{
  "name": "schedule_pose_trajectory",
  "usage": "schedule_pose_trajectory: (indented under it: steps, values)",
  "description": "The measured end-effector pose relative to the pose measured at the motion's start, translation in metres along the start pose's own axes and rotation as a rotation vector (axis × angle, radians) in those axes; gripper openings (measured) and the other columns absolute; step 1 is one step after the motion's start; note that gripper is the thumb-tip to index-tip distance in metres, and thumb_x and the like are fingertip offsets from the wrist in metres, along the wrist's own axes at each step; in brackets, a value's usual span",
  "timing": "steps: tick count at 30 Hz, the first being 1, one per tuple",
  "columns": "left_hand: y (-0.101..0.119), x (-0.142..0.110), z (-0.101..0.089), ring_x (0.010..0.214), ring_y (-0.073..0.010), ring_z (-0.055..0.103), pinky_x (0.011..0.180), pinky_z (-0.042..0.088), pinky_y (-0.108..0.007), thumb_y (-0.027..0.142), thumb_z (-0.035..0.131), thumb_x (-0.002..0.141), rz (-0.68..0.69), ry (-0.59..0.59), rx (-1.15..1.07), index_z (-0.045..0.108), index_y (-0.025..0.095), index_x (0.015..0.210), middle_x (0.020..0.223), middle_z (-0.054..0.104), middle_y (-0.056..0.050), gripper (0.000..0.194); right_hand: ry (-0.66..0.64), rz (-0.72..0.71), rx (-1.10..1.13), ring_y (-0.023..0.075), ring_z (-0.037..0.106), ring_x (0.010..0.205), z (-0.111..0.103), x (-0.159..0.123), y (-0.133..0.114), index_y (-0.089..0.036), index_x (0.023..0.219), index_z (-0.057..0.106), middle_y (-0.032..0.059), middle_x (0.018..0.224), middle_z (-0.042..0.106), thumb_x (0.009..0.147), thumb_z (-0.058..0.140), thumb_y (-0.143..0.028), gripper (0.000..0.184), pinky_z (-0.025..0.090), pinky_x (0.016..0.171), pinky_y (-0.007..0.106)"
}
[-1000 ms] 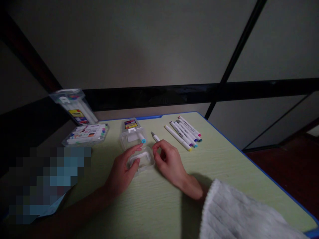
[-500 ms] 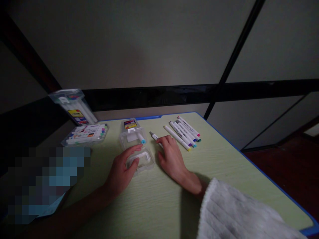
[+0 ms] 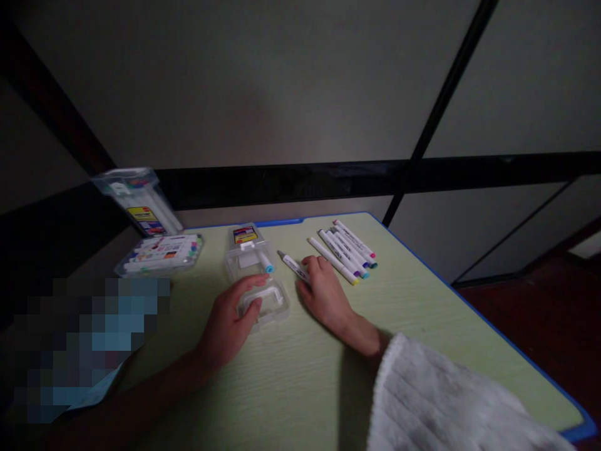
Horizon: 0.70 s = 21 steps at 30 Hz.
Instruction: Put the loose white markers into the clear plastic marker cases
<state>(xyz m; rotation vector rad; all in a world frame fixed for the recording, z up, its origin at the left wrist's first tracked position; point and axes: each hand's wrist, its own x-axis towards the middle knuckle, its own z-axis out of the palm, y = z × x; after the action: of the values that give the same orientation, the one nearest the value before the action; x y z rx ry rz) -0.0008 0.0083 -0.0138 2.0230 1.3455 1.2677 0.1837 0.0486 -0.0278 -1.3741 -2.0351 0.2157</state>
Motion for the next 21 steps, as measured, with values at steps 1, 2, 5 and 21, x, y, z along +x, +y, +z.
schedule_pose_trajectory:
  steps: [1, 2, 5, 21]
  values:
    - [-0.0001, 0.0001, 0.0001, 0.101, -0.0211, 0.059, 0.093, 0.043, -0.038, 0.009, 0.046, 0.074, 0.002, 0.002, -0.005, 0.059, 0.011, 0.1, 0.106, 0.065, -0.013, 0.029, -0.008, -0.001, -0.017, 0.0252, 0.05, 0.085, -0.0004, 0.0004, 0.0, -0.014, 0.096, 0.047, 0.0121, 0.089, 0.054, 0.076, 0.049, -0.018, 0.021, 0.044, 0.075, 0.039]
    - [-0.0002, 0.0002, 0.0003, 0.101, -0.021, 0.059, 0.093, 0.043, -0.038, 0.009, 0.046, 0.074, 0.006, 0.006, -0.012, 0.059, 0.011, 0.099, 0.106, 0.065, -0.012, 0.028, -0.017, 0.001, -0.033, 0.0251, 0.051, 0.083, -0.0008, 0.0007, -0.0004, -0.013, 0.096, 0.047, 0.0121, 0.087, 0.054, 0.077, 0.049, -0.019, 0.02, 0.044, 0.073, 0.039]
    - [-0.0008, 0.0007, 0.0007, 0.1, -0.0201, 0.059, 0.092, 0.044, -0.038, 0.007, 0.047, 0.072, 0.034, 0.023, -0.029, 0.058, 0.014, 0.095, 0.104, 0.065, -0.01, 0.026, -0.053, 0.009, -0.067, 0.0243, 0.053, 0.08, -0.0029, 0.0016, -0.0032, -0.013, 0.095, 0.047, 0.0126, 0.086, 0.057, 0.078, 0.048, -0.02, 0.018, 0.044, 0.071, 0.037]
    - [0.0016, 0.0031, -0.0004, 0.089, -0.017, 0.06, 0.083, 0.046, -0.032, 0.005, 0.046, 0.071, 0.119, 0.052, -0.039, 0.056, 0.016, 0.083, 0.09, 0.063, -0.006, 0.019, 0.074, 0.052, 0.076, 0.0183, 0.05, 0.065, -0.0072, 0.0034, -0.0061, -0.015, 0.1, 0.044, 0.0048, 0.075, 0.053, 0.086, 0.037, -0.022, 0.017, 0.038, 0.059, 0.03]
